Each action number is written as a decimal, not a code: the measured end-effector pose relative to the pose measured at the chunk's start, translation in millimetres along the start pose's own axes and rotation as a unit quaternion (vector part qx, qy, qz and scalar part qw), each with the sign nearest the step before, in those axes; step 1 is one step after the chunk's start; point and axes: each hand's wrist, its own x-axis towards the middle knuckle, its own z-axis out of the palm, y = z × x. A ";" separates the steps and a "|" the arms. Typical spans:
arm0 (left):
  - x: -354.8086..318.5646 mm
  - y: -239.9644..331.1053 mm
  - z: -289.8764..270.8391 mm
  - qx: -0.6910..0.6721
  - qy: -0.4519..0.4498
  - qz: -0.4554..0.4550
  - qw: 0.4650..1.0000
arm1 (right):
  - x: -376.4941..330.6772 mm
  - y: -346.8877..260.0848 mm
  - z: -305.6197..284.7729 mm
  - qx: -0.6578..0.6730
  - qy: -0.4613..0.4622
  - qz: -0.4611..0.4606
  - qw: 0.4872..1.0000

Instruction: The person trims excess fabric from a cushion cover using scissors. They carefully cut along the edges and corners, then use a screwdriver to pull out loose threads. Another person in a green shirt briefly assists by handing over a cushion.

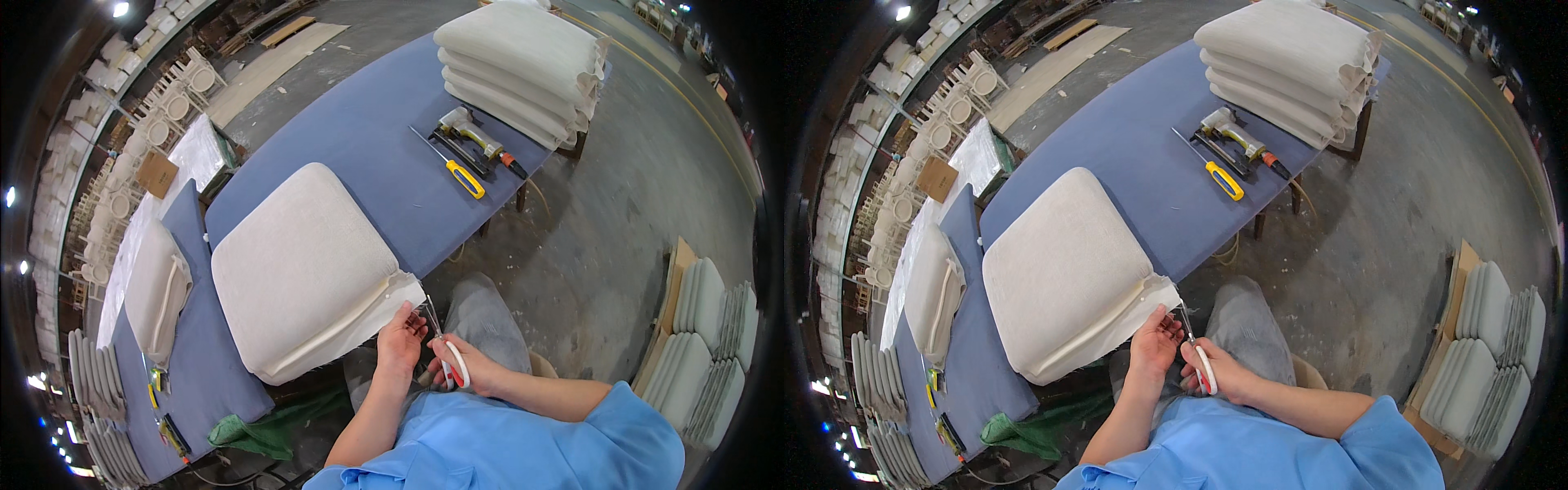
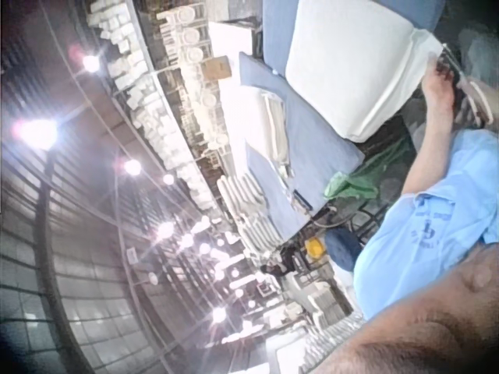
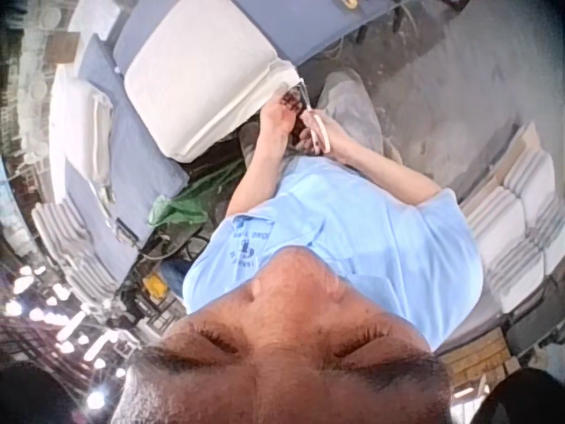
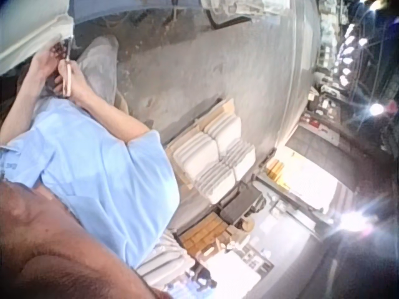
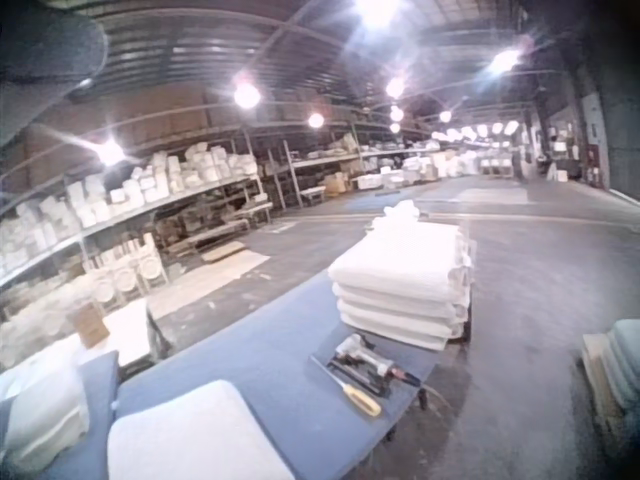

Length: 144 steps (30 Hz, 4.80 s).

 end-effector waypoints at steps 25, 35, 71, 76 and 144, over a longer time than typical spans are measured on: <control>-10.0 11.4 13.3 0.039 0.017 0.026 0.999 | 15.7 -20.8 17.4 -0.363 0.150 -0.123 0.911; -9.2 13.6 14.3 0.061 0.040 0.032 0.997 | 14.8 -12.6 15.6 -0.334 0.163 -0.163 0.914; -24.3 29.0 5.4 0.129 0.026 0.058 0.990 | 39.5 -10.1 12.6 -0.293 0.155 -0.188 0.925; -27.3 31.7 10.9 0.144 0.038 0.038 0.988 | 43.5 -17.2 18.3 -0.297 0.175 -0.190 0.919; 37.0 11.8 -16.1 0.298 -0.203 0.039 0.932 | 47.0 -34.5 20.2 -0.146 0.075 -0.132 0.978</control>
